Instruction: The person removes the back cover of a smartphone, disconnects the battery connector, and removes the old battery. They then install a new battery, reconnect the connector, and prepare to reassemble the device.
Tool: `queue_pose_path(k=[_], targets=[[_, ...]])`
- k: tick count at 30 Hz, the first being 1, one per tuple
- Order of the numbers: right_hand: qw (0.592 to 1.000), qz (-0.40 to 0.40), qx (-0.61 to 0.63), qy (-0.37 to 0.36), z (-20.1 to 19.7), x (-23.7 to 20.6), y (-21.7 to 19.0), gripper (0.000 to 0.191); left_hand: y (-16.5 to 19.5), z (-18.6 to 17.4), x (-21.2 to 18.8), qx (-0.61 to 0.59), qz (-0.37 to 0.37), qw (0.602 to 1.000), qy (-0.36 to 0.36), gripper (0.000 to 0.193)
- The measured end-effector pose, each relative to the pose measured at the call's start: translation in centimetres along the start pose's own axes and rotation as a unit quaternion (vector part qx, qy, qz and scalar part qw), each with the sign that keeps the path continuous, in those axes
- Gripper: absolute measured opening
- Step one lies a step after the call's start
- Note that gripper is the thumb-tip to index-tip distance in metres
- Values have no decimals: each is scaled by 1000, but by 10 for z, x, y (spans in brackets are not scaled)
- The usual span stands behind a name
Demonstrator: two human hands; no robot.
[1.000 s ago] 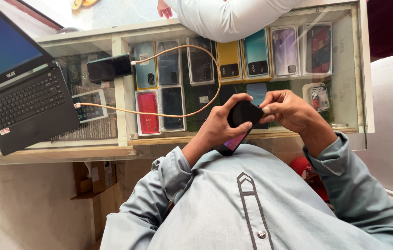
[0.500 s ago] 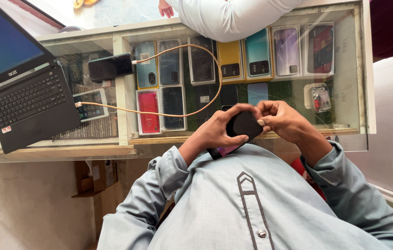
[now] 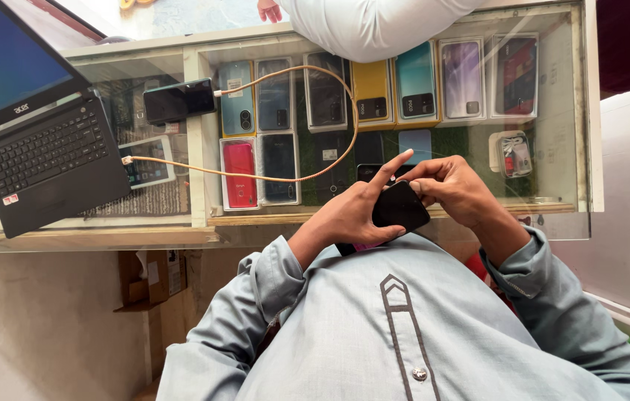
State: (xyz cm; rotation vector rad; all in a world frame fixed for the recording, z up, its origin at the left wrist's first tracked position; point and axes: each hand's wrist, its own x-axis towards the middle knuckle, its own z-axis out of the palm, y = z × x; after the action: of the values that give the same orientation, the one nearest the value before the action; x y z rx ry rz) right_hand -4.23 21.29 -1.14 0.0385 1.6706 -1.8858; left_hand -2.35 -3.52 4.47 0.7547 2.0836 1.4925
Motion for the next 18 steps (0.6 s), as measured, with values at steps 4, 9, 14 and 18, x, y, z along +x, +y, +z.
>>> queue_pose_path(k=[4, 9, 14, 18], targets=[[999, 1, 36, -13, -4, -4, 0, 22, 3, 3, 0, 32, 61, 998, 14, 117], [999, 23, 12, -42, -17, -3, -2, 17, 11, 5, 2, 81, -32, 995, -48, 120], [987, 107, -64, -97, -29, 2, -6, 16, 19, 8, 4, 118, -37, 989, -83, 125], [974, 148, -83, -153, -26, 1, -15, 21, 19, 12, 7, 157, -57, 978, -123, 126]])
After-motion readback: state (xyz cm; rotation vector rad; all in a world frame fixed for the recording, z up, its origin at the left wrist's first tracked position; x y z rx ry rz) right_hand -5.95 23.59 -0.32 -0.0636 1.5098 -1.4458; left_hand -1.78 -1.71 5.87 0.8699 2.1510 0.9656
